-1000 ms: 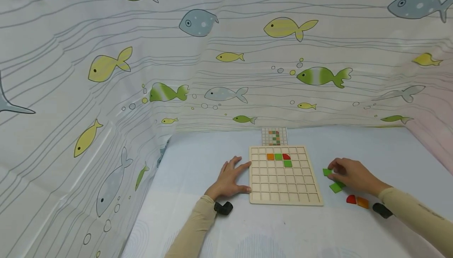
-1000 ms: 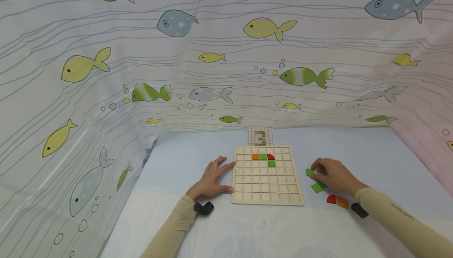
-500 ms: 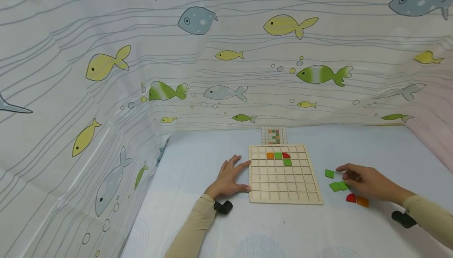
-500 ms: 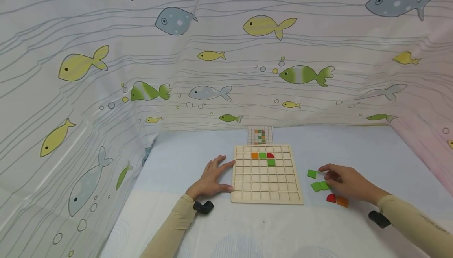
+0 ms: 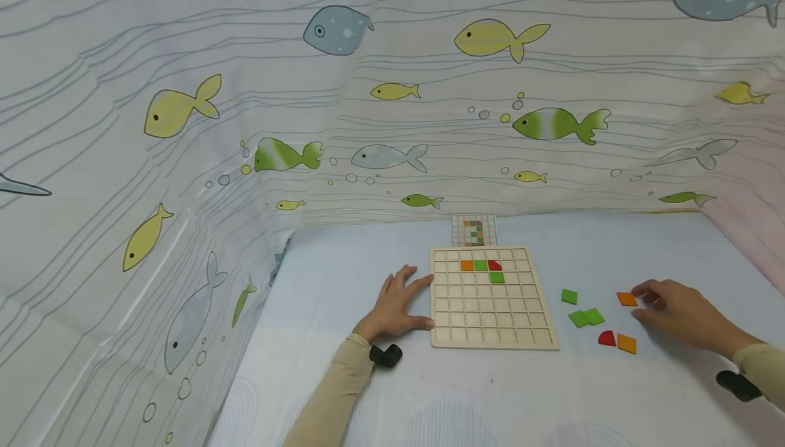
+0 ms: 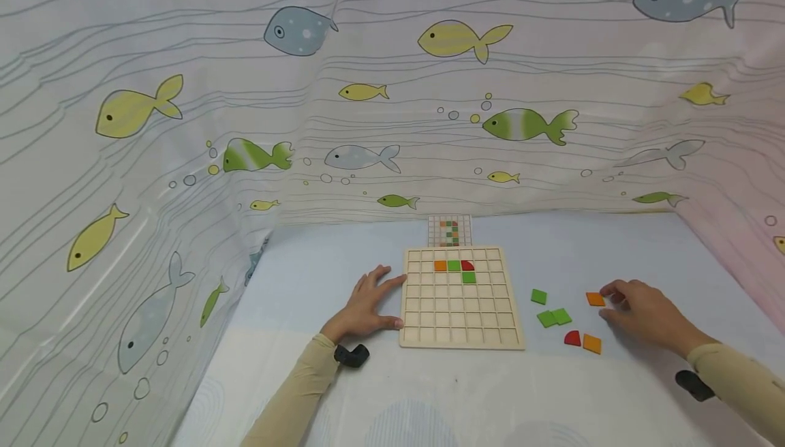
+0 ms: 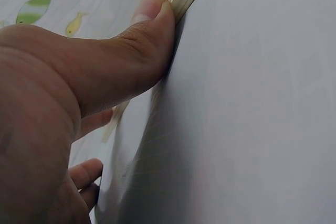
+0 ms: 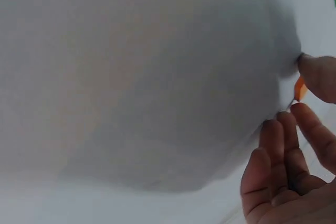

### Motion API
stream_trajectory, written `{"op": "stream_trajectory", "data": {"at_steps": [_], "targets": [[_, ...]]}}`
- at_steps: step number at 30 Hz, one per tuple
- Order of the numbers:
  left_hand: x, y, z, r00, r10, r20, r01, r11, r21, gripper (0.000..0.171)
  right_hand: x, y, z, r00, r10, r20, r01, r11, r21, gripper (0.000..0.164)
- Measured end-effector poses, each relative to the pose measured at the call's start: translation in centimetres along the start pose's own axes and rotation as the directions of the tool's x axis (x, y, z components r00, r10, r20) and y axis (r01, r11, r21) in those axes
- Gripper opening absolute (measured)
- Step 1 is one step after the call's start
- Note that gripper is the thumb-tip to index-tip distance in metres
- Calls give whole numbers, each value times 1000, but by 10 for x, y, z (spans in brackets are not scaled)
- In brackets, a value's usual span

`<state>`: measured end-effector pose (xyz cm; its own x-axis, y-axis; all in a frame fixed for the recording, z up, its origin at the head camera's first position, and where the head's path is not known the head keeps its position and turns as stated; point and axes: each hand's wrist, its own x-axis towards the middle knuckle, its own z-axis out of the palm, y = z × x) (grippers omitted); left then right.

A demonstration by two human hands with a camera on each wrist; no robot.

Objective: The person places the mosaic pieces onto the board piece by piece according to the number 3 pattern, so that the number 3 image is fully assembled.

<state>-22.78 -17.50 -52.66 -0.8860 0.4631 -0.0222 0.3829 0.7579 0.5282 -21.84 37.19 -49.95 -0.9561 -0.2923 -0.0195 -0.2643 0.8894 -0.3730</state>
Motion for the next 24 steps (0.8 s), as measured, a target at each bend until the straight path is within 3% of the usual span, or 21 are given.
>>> {"op": "stream_trajectory", "data": {"at_steps": [7, 13, 19, 24], "targets": [[-1, 1, -2, 1000, 9, -7, -9, 1000, -5, 92, 0, 1, 5, 999, -39, -27, 39, 999, -3, 38], [-1, 1, 0, 1000, 8, -4, -8, 1000, -12, 92, 2, 5, 11, 995, -84, -57, 83, 996, -20, 26], [0, -1, 2, 1000, 4, 3, -4, 1000, 5, 91, 5, 4, 14, 998, -44, -50, 46, 998, 33, 23], [1, -1, 0, 1000, -4, 6, 4, 1000, 9, 92, 10, -8, 14, 997, -38, -67, 43, 997, 69, 24]]}}
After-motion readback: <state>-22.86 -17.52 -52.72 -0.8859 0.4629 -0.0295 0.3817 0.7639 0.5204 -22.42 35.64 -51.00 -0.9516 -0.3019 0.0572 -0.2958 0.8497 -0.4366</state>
